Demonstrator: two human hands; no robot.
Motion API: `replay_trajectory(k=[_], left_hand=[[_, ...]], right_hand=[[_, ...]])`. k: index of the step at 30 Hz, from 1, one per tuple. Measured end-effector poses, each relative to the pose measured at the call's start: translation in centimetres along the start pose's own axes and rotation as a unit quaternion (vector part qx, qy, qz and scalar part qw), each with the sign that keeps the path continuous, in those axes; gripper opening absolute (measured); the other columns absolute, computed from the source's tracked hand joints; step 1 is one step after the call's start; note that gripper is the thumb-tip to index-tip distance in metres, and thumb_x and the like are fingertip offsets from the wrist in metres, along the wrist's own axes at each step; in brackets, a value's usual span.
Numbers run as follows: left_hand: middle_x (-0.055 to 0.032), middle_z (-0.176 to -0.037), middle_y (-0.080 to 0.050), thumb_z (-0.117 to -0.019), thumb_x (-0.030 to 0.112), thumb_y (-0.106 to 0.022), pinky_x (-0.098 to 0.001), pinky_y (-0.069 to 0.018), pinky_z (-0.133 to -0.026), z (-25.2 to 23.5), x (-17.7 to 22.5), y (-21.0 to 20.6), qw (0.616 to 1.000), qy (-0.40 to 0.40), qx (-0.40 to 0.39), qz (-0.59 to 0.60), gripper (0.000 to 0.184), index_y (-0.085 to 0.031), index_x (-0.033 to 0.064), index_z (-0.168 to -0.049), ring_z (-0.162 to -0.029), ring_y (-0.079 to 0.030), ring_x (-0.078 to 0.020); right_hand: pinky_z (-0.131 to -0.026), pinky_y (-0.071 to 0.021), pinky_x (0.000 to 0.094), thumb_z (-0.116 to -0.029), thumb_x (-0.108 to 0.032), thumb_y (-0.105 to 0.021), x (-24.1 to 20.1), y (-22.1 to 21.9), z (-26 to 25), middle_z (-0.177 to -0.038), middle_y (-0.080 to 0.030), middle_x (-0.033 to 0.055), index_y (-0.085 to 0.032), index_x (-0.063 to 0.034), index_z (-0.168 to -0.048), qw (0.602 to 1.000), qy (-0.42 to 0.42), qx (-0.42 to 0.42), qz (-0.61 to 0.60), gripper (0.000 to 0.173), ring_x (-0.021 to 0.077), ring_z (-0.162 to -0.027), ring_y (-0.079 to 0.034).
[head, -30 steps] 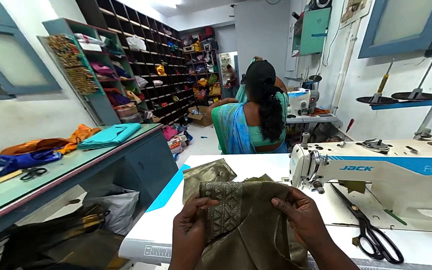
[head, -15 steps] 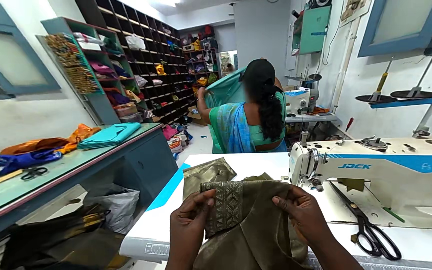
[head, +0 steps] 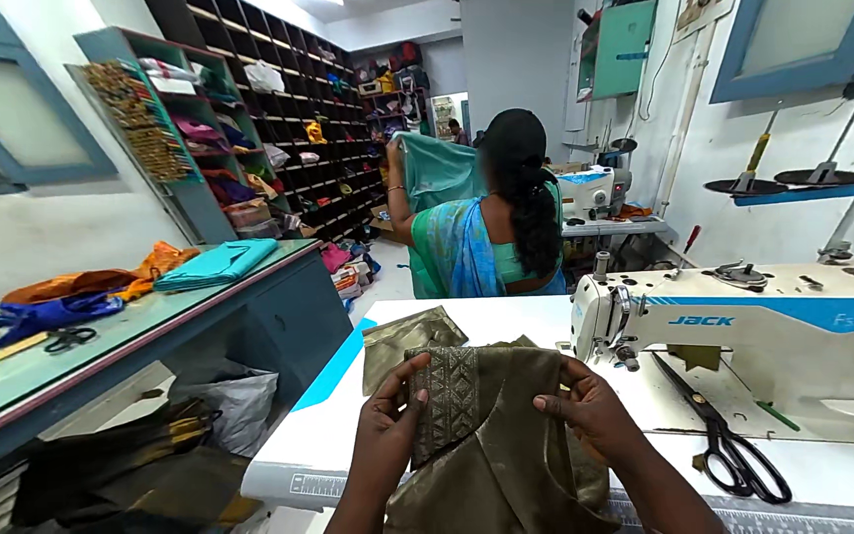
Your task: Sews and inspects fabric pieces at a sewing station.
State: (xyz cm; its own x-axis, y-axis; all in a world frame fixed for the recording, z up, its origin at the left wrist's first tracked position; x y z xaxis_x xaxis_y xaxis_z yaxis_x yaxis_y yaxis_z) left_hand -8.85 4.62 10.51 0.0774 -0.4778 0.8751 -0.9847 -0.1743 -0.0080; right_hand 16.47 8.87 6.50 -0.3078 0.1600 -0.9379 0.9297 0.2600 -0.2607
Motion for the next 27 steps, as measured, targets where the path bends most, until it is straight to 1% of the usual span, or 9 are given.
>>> replay_trajectory(k=[3,6,8,11,13,20,22,25,27], left_hand=[[-0.0006,-0.134,-0.067,-0.0956,-0.003,-0.054,-0.0230,-0.0571,-0.090,-0.2,-0.1,-0.2,1.000,-0.015,-0.016,-0.016,0.041,-0.065,0.0087,-0.133,-0.105,-0.069,-0.0107],[-0.0009,-0.127,-0.069,-0.0928,-0.003,-0.056,-0.0211,-0.0576,-0.081,-0.3,-0.2,0.1,0.999,-0.033,-0.017,-0.018,0.040,-0.070,0.0088,-0.128,-0.093,-0.069,-0.0083],[-0.0004,-0.118,-0.071,-0.0915,-0.004,-0.057,-0.0194,-0.0576,-0.080,-0.3,-0.2,0.0,0.999,-0.045,-0.020,-0.018,0.037,-0.072,0.0076,-0.123,-0.090,-0.068,-0.0058],[0.0001,-0.106,-0.073,-0.0921,-0.003,-0.058,-0.0199,-0.0577,-0.080,-0.1,-0.5,-0.4,0.998,-0.047,-0.028,-0.035,0.028,-0.077,0.0079,-0.110,-0.089,-0.068,-0.0055],[-0.0002,-0.104,-0.073,-0.0928,-0.003,-0.057,-0.0206,-0.0576,-0.079,0.0,-1.2,-0.5,0.998,-0.034,-0.027,-0.034,0.027,-0.077,0.0068,-0.109,-0.088,-0.068,-0.0056],[-0.0006,-0.107,-0.074,-0.0939,-0.006,-0.055,-0.0199,-0.0565,-0.077,-0.1,-3.3,-0.7,0.999,0.038,0.000,0.025,0.031,-0.072,0.0046,-0.118,-0.083,-0.068,-0.0051],[-0.0015,-0.106,-0.075,-0.0935,-0.005,-0.056,-0.0207,-0.0574,-0.078,-0.1,-3.4,-1.0,0.999,0.036,-0.008,0.032,0.031,-0.073,0.0042,-0.117,-0.083,-0.069,-0.0059],[-0.0014,-0.105,-0.075,-0.0937,-0.005,-0.057,-0.0215,-0.0583,-0.080,-0.1,-3.4,-1.1,0.999,0.029,-0.013,0.036,0.029,-0.073,0.0040,-0.117,-0.086,-0.070,-0.0066],[-0.0011,-0.104,-0.075,-0.0938,-0.005,-0.057,-0.0214,-0.0582,-0.081,-0.1,-3.3,-1.2,0.999,0.024,-0.016,0.034,0.029,-0.073,0.0046,-0.117,-0.087,-0.070,-0.0065]], right_hand=[[-0.081,-0.0629,0.0304,-0.0806,0.014,-0.071,0.1,0.1,-0.1,-0.118,-0.072,0.0081,-0.058,-0.0074,-0.135,1.000,0.001,-0.020,0.007,0.060,0.0173,-0.090,-0.074],[-0.082,-0.0632,0.0308,-0.0796,0.014,-0.072,0.2,-0.2,0.0,-0.119,-0.071,0.0069,-0.052,-0.0094,-0.139,0.999,0.002,-0.039,0.008,0.067,0.0173,-0.091,-0.074],[-0.080,-0.0616,0.0266,-0.0840,0.006,-0.071,0.1,-0.1,0.1,-0.112,-0.073,0.0055,-0.057,-0.0086,-0.132,0.999,0.017,-0.036,0.000,0.052,0.0126,-0.090,-0.073],[-0.074,-0.0586,0.0236,-0.0991,-0.012,-0.062,0.0,1.2,0.2,-0.094,-0.074,0.0029,-0.072,-0.0072,-0.111,0.998,0.045,0.046,-0.009,0.016,0.0073,-0.081,-0.069],[-0.072,-0.0585,0.0241,-0.1036,-0.012,-0.056,0.0,2.0,0.2,-0.088,-0.073,0.0031,-0.074,-0.0055,-0.103,0.993,0.051,0.101,-0.022,0.019,0.0074,-0.075,-0.068],[-0.068,-0.0595,0.0228,-0.0958,0.001,-0.064,-0.1,2.6,0.9,-0.082,-0.074,0.0042,-0.077,-0.0029,-0.095,0.983,0.076,0.156,-0.059,0.014,0.0071,-0.069,-0.068],[-0.071,-0.0595,0.0231,-0.0947,0.001,-0.066,-0.3,3.1,0.9,-0.087,-0.075,0.0043,-0.077,-0.0031,-0.096,0.980,0.096,0.169,-0.042,0.013,0.0075,-0.074,-0.069],[-0.083,-0.0591,0.0246,-0.0918,-0.002,-0.069,-1.1,3.7,1.1,-0.114,-0.074,0.0038,-0.079,-0.0050,-0.093,0.973,0.152,0.171,0.014,0.011,0.0093,-0.097,-0.070],[-0.081,-0.0589,0.0226,-0.0899,-0.003,-0.071,-2.0,3.8,1.3,-0.115,-0.074,0.0023,-0.079,-0.0069,-0.086,0.966,0.178,0.181,0.042,0.010,0.0077,-0.096,-0.070]])
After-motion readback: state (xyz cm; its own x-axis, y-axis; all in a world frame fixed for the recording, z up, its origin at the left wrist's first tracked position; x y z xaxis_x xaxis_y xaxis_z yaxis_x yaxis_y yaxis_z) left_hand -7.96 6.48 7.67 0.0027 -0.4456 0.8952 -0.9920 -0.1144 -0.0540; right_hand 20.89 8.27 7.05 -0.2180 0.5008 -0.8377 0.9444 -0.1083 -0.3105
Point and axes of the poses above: each hand's wrist, its own z-axis away from the middle knuckle, its own y-axis out of the back of the hand, x = y × z, the point moved 10 cm from there along -z, towards the middle knuckle
